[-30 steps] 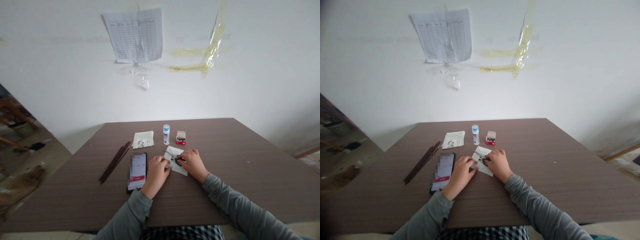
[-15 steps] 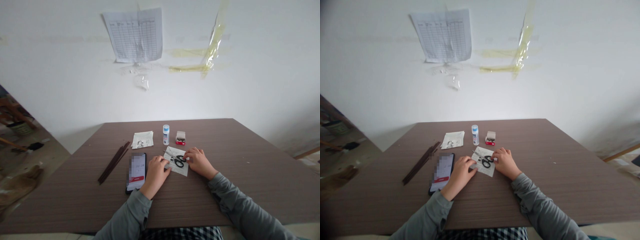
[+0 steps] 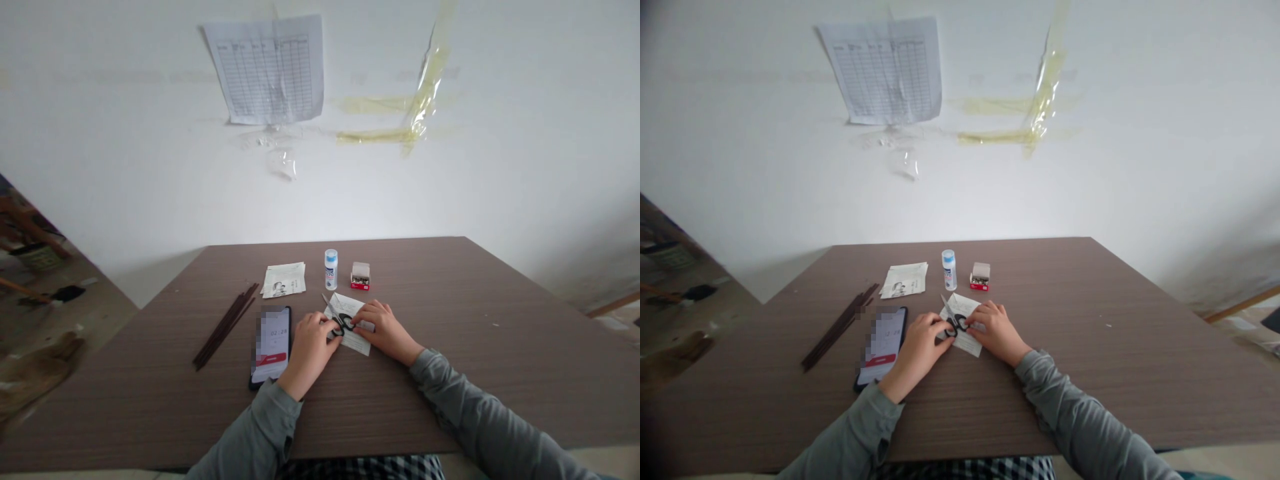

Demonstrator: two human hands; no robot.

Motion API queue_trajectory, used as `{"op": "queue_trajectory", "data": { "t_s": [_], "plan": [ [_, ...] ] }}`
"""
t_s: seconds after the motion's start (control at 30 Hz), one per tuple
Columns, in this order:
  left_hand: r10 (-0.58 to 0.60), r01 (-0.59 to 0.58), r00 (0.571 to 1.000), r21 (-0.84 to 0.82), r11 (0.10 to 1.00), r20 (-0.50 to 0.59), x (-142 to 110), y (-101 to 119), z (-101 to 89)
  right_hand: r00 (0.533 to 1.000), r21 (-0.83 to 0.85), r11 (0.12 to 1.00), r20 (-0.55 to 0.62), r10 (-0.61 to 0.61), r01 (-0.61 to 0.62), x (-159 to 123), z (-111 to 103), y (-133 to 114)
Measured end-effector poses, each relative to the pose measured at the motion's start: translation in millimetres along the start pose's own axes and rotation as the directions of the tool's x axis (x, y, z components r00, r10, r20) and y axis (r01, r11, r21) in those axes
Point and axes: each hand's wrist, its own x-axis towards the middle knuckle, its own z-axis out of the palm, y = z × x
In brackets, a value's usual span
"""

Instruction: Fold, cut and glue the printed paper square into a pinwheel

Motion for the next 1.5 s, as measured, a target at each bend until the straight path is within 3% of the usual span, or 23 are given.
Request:
{"op": "queue_trajectory", "data": {
  "t_s": [0.23,0.57,0.73,1.0,1.5],
  "plan": [
    [-0.033,0.033,0.999,0.029,0.999,0.018,1.5,4.9,-3.0,0.998,-0.087,0.995,0.020,0.057,-0.055,0.8,1.6,10.8],
    [-0.016,0.015,1.000,0.118,0.993,0.007,2.1,-2.5,-11.2,0.988,-0.038,0.992,0.093,0.123,-0.120,1.1,-10.2,17.5],
    [-0.022,0.022,1.000,0.227,0.974,-0.001,11.2,-11.2,-19.7,0.987,-0.030,0.992,0.105,0.124,-0.121,2.4,-18.7,27.9],
    [-0.101,0.063,0.992,0.403,0.913,0.074,29.3,-9.2,-32.7,0.954,-0.042,0.983,0.236,0.182,-0.177,6.0,-22.6,31.6],
    [-0.185,0.158,0.982,0.434,0.887,0.020,58.8,-9.0,-50.5,0.955,-0.027,0.984,0.238,0.175,-0.174,7.0,-21.4,34.8]
  ]
}}
